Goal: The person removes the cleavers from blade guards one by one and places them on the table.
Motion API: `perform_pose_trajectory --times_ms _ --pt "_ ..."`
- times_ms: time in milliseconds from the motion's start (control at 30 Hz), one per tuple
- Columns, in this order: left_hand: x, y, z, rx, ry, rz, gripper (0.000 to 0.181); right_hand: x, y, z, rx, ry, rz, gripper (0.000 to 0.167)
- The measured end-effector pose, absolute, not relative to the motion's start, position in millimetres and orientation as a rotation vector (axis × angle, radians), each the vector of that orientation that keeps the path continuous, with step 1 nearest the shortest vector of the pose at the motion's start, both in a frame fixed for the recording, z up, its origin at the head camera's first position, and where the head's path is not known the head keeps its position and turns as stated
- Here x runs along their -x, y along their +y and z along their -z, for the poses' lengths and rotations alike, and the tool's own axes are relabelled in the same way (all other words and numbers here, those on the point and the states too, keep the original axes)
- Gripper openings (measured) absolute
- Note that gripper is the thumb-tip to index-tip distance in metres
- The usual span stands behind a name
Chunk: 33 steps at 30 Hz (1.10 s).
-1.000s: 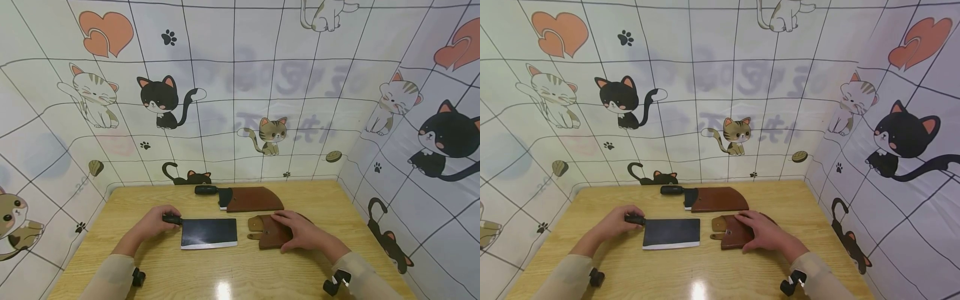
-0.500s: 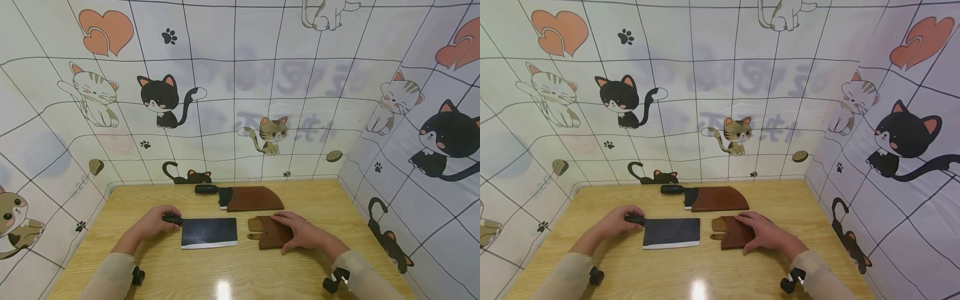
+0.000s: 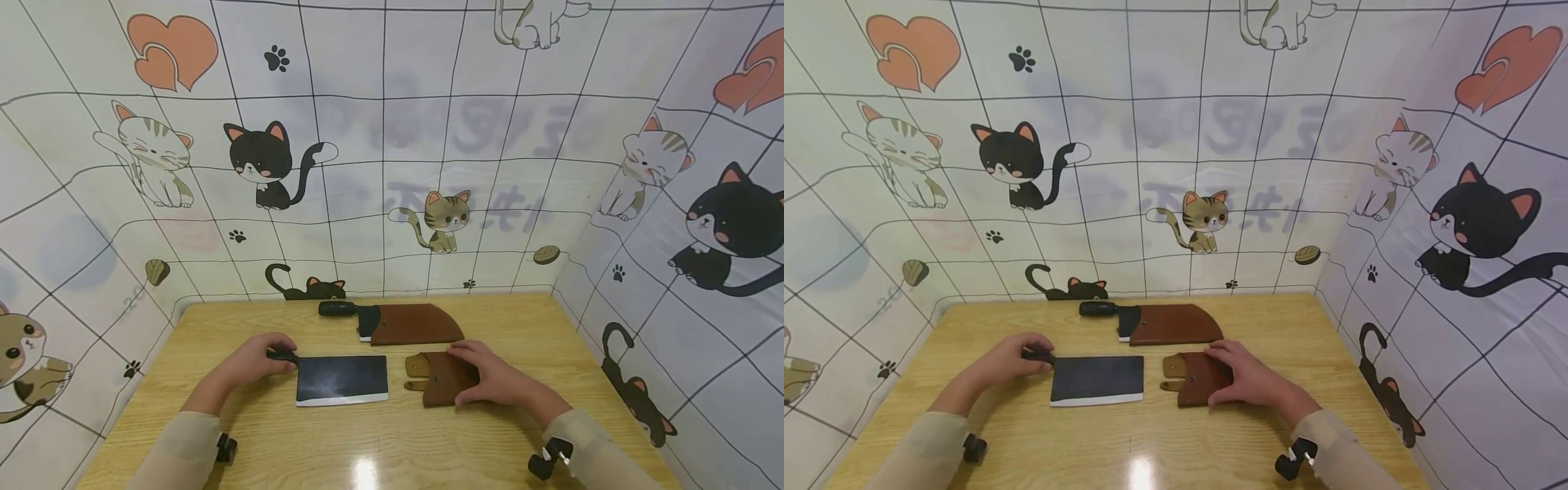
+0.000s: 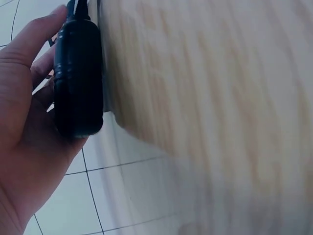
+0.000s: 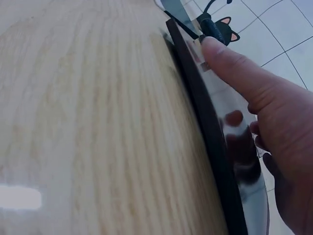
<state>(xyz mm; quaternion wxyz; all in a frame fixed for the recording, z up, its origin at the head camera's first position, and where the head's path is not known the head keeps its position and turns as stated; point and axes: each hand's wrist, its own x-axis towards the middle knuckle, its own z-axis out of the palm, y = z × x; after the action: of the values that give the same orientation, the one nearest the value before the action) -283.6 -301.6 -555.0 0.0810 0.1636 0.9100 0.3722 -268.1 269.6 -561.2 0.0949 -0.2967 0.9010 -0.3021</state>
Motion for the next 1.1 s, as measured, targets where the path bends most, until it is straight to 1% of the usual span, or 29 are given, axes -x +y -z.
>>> perform_pose_trajectory --times_ms 133,233,500,767,900,1100 --pt "287.8 -294.4 548.6 -0.504 2.746 -1.118 0.032 272.2 266.6 556.9 0.931 2.750 0.926 0.090" --pt "293.9 -286.5 544.6 -0.501 2.773 -1.110 0.031 278.5 262.6 552.0 0.970 2.784 0.918 0.084" --pt "320.2 -257.6 532.6 -0.620 2.834 -1.067 0.036 305.1 240.0 537.2 1.076 2.797 0.837 0.081" --pt "344.9 -236.4 525.9 -0.685 2.844 -1.094 0.043 333.8 214.5 530.2 1.012 2.807 0.795 0.079" --pt "356.0 -229.8 527.4 -0.698 2.839 -1.113 0.045 345.6 205.2 527.6 1.017 2.808 0.806 0.080" --pt "371.7 -218.6 531.5 -0.735 2.861 -1.078 0.046 360.4 188.1 529.5 1.009 2.812 0.722 0.093"
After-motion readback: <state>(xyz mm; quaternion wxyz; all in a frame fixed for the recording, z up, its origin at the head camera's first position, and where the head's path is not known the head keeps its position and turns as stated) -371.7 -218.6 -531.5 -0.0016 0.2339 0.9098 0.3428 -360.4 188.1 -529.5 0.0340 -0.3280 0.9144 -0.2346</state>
